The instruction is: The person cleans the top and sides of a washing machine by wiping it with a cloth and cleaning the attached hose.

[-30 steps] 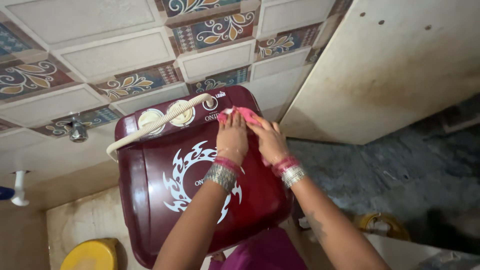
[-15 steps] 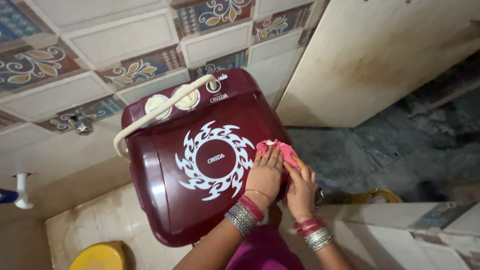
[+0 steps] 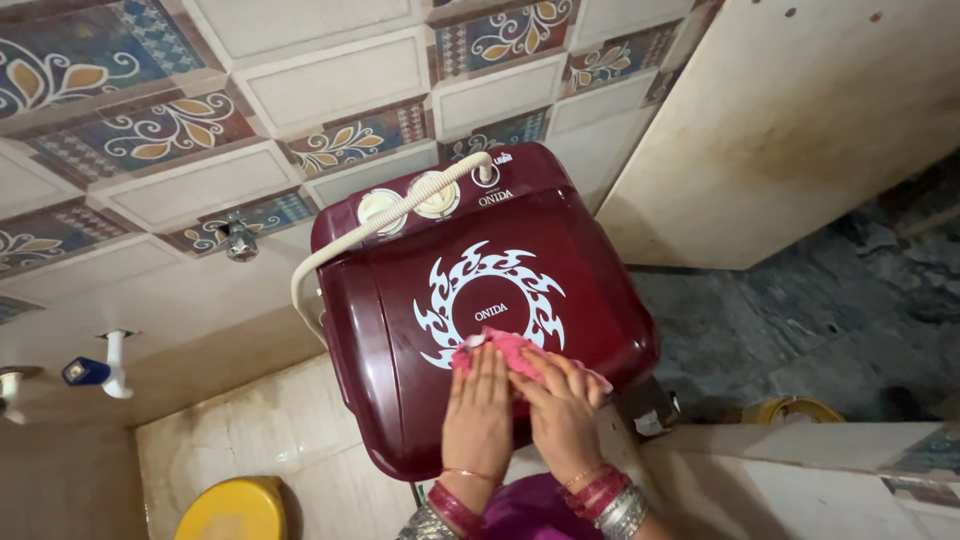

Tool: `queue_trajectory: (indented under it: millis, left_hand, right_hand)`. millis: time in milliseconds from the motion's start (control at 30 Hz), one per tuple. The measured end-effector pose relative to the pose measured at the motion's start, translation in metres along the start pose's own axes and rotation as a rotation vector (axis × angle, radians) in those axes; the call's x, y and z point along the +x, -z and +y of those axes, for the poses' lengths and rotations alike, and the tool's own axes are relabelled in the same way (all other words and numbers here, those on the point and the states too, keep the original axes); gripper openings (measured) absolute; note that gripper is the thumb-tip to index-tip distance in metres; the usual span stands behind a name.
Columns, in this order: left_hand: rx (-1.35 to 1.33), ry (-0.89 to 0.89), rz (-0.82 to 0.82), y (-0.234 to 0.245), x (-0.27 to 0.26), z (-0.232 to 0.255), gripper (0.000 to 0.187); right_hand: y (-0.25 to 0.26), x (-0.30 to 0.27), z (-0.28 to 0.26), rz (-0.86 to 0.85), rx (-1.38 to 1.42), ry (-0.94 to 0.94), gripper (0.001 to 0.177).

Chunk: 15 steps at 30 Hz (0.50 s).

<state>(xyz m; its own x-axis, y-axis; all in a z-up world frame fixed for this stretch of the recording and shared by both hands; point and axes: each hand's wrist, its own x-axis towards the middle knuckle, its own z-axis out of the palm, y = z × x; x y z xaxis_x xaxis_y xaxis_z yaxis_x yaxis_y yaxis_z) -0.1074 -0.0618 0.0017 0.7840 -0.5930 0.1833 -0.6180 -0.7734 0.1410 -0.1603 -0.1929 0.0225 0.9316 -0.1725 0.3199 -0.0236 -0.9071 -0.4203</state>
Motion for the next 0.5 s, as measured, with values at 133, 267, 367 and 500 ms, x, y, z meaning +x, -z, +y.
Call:
queue_trajectory:
  millis: [133, 267, 367, 500]
  left_hand:
    - [-0.051, 0.125, 0.064, 0.005, 0.012, -0.026, 0.060]
    - [-0.049, 0.177, 0.107, 0.006, 0.036, -0.045, 0.063]
    - [-0.013, 0.207, 0.107, 0.002, 0.055, -0.056, 0.066]
    - [0.025, 0.268, 0.077, -0.006, 0.085, -0.073, 0.067]
  right_hand:
    - [0.001, 0.043, -0.010, -0.106, 0.043, 0.112, 0.042]
    - [-0.009, 0.082, -0.008, -0.158, 0.056, 0.229, 0.045]
    - [-0.019, 0.107, -0.003, -0.181, 0.064, 0.265, 0.045]
    - [-0.032, 0.140, 0.000, -0.205, 0.036, 0.294, 0.044]
